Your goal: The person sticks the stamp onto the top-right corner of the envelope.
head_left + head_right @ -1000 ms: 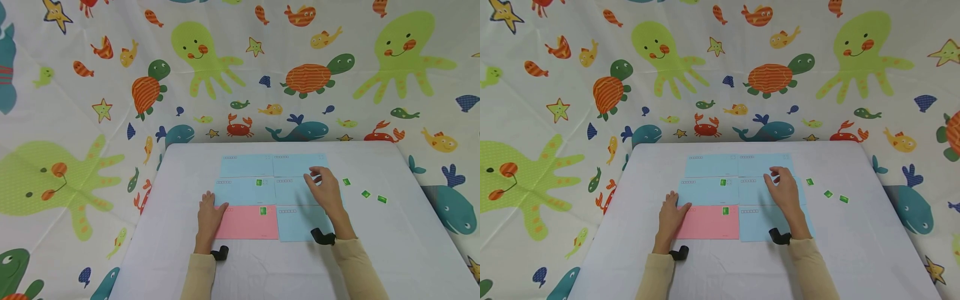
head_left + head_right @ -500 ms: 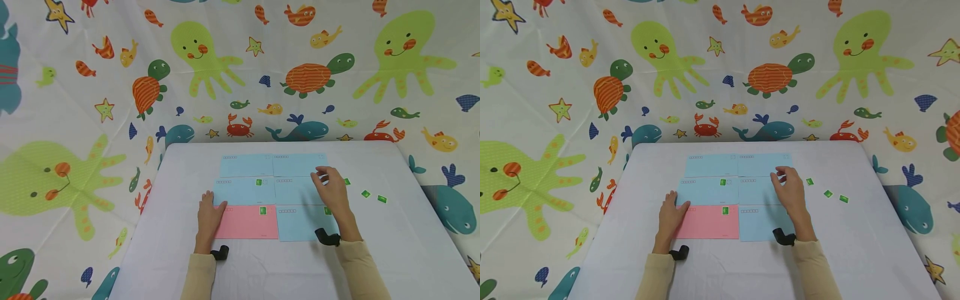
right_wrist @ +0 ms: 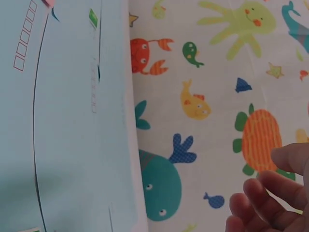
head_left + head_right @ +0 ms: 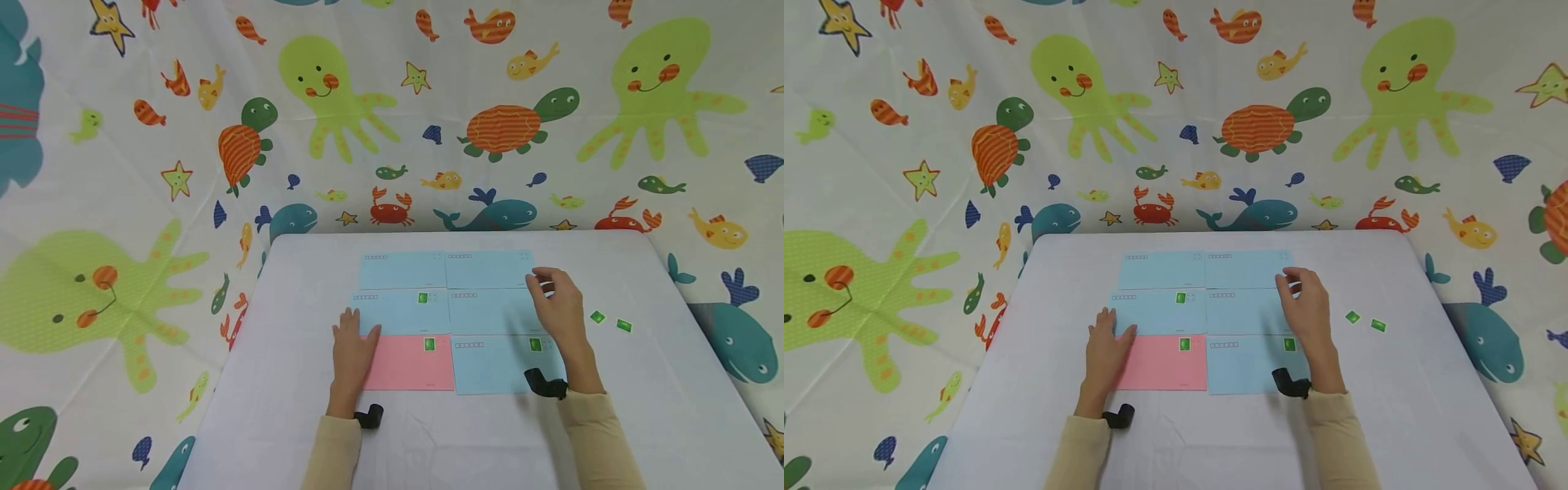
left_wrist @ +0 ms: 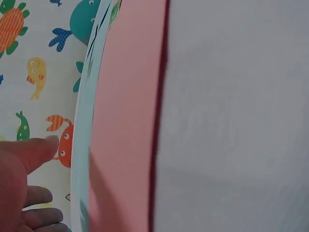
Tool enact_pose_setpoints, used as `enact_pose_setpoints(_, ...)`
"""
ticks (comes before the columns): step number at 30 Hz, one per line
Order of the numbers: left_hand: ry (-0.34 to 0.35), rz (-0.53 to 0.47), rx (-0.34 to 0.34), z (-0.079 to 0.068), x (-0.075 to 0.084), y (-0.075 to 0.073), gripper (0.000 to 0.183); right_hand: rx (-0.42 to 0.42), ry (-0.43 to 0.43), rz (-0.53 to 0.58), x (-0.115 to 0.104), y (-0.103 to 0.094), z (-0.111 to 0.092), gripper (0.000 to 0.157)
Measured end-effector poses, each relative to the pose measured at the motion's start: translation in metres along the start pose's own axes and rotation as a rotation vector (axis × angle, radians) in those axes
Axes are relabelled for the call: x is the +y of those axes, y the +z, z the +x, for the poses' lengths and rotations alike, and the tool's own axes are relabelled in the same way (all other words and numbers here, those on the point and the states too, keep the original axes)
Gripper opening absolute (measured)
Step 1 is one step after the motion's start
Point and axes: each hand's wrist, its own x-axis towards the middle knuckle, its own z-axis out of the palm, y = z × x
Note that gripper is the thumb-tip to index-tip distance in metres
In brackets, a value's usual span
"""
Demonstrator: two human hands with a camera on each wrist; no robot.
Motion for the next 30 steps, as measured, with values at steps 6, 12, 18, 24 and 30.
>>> enact_pose_setpoints(6, 0.079, 0.010, -0.043, -0.012, 0.029, 0.013, 0.069, -0.008, 0.043, -0.005, 0.002, -0.004, 0.000, 0.041)
enact_pose_setpoints(12, 0.130, 0.017, -0.102, -0.019, 0.051, 0.026, 0.069, -0.013, 0.074, -0.007, 0.002, -0.009, -0.002, 0.041)
enact_pose_setpoints(18, 0.173, 0.047, -0.168, -0.022, 0.068, 0.036, 0.070, -0.013, 0.102, -0.018, 0.005, -0.012, 0.000, 0.042)
enact_pose_setpoints(24, 0.190, 0.092, -0.233, -0.022, 0.082, 0.049, 0.069, -0.013, 0.125, -0.026, 0.010, -0.013, 0.000, 0.043)
enact_pose_setpoints(30, 0.222, 0.133, -0.259, -0.022, 0.092, 0.062, 0.070, -0.017, 0.133, -0.025, 0.012, -0.013, 0.000, 0.043)
